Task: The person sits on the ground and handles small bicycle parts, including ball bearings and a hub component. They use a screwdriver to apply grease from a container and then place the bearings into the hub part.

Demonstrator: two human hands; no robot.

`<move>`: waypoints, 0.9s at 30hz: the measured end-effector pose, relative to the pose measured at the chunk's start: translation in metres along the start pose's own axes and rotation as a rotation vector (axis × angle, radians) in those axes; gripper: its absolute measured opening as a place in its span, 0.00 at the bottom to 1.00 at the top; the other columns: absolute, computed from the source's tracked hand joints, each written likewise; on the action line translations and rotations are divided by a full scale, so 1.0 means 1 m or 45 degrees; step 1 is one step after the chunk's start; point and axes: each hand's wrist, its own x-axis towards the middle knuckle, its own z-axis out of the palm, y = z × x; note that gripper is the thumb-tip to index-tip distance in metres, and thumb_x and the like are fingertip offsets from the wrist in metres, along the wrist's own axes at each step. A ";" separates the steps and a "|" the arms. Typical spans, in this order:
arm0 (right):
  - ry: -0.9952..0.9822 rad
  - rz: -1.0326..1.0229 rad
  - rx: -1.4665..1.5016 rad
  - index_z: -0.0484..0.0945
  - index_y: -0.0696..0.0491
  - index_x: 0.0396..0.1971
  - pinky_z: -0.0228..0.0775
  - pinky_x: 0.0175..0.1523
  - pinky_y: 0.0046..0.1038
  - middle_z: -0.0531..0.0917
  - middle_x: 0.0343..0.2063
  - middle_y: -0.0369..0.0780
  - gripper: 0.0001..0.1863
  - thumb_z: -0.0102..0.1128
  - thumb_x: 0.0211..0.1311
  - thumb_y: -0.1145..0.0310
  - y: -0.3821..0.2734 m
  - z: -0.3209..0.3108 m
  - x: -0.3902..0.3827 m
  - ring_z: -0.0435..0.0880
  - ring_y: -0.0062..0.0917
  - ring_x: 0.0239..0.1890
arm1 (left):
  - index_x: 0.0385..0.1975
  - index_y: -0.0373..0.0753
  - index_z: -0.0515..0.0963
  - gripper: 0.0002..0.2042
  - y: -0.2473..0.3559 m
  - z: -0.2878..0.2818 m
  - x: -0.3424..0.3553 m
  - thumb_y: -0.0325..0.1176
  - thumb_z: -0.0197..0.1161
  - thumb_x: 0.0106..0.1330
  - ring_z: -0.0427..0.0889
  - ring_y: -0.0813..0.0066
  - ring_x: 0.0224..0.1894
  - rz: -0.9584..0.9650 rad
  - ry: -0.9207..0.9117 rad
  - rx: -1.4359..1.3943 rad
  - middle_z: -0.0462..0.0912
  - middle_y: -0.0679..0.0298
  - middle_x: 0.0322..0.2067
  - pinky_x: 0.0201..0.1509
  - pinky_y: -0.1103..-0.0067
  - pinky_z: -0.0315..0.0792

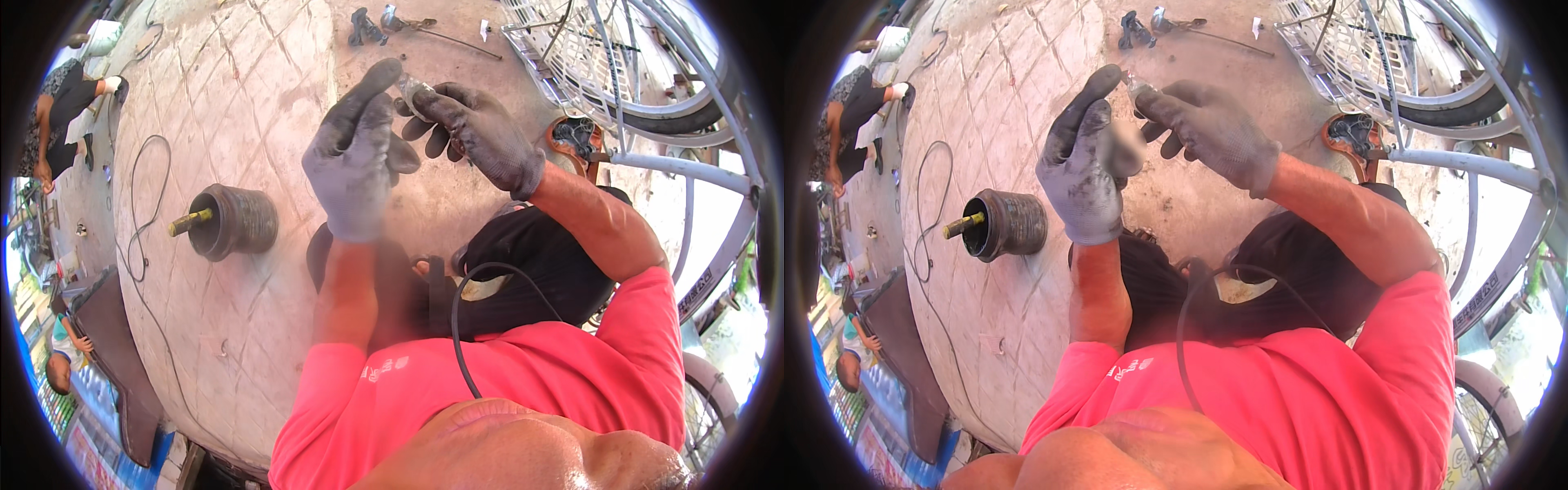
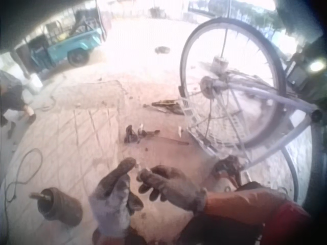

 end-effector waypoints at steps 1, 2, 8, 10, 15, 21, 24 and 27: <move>0.008 0.007 0.019 0.82 0.60 0.48 0.72 0.36 0.22 0.87 0.38 0.38 0.32 0.54 0.74 0.40 0.001 0.001 0.000 0.82 0.19 0.33 | 0.57 0.30 0.80 0.18 0.001 0.005 -0.003 0.34 0.67 0.72 0.76 0.84 0.18 0.002 0.014 -0.004 0.88 0.62 0.34 0.24 0.88 0.69; 0.001 0.005 0.012 0.82 0.60 0.48 0.72 0.36 0.22 0.87 0.37 0.38 0.32 0.54 0.74 0.41 0.002 0.001 0.001 0.82 0.19 0.33 | 0.57 0.30 0.80 0.18 0.001 0.010 -0.006 0.34 0.67 0.73 0.77 0.84 0.18 0.006 0.035 -0.025 0.88 0.60 0.39 0.27 0.87 0.72; -0.015 -0.040 -0.033 0.82 0.60 0.48 0.73 0.34 0.22 0.84 0.32 0.37 0.31 0.54 0.74 0.42 0.000 0.001 -0.002 0.80 0.18 0.31 | 0.60 0.28 0.78 0.17 -0.025 -0.003 0.001 0.27 0.63 0.74 0.85 0.81 0.39 0.421 -0.086 0.349 0.86 0.58 0.53 0.45 0.83 0.80; -0.021 -0.069 -0.046 0.82 0.60 0.48 0.73 0.34 0.22 0.84 0.31 0.37 0.31 0.54 0.75 0.42 0.006 -0.001 -0.001 0.79 0.17 0.31 | 0.60 0.28 0.78 0.17 -0.018 0.005 -0.007 0.24 0.61 0.74 0.84 0.80 0.44 0.358 -0.049 0.387 0.87 0.57 0.52 0.47 0.83 0.79; -0.034 -0.074 -0.093 0.83 0.59 0.47 0.73 0.34 0.22 0.83 0.30 0.36 0.30 0.53 0.75 0.42 0.001 -0.002 -0.003 0.79 0.17 0.31 | 0.60 0.30 0.80 0.17 -0.024 0.000 -0.002 0.19 0.59 0.72 0.85 0.79 0.42 0.604 -0.111 0.473 0.87 0.56 0.50 0.47 0.83 0.78; -0.050 -0.066 -0.111 0.82 0.59 0.48 0.74 0.35 0.23 0.84 0.32 0.36 0.28 0.53 0.76 0.45 -0.001 0.008 0.001 0.80 0.17 0.32 | 0.59 0.31 0.80 0.17 -0.027 -0.014 0.005 0.19 0.59 0.71 0.85 0.79 0.42 0.598 -0.112 0.413 0.88 0.57 0.46 0.45 0.83 0.79; -0.111 -0.159 0.100 0.81 0.58 0.50 0.75 0.37 0.22 0.85 0.36 0.38 0.26 0.54 0.76 0.47 0.000 0.008 0.002 0.83 0.19 0.34 | 0.62 0.30 0.78 0.19 -0.025 -0.016 0.005 0.19 0.60 0.71 0.85 0.77 0.41 0.540 -0.171 0.480 0.87 0.58 0.44 0.44 0.81 0.81; -0.131 -0.222 0.490 0.80 0.59 0.51 0.77 0.42 0.24 0.86 0.42 0.40 0.24 0.55 0.77 0.50 0.032 0.011 0.014 0.85 0.21 0.38 | 0.68 0.29 0.71 0.22 -0.018 0.007 -0.010 0.21 0.56 0.74 0.85 0.73 0.37 0.051 -0.147 -0.119 0.85 0.56 0.45 0.41 0.80 0.83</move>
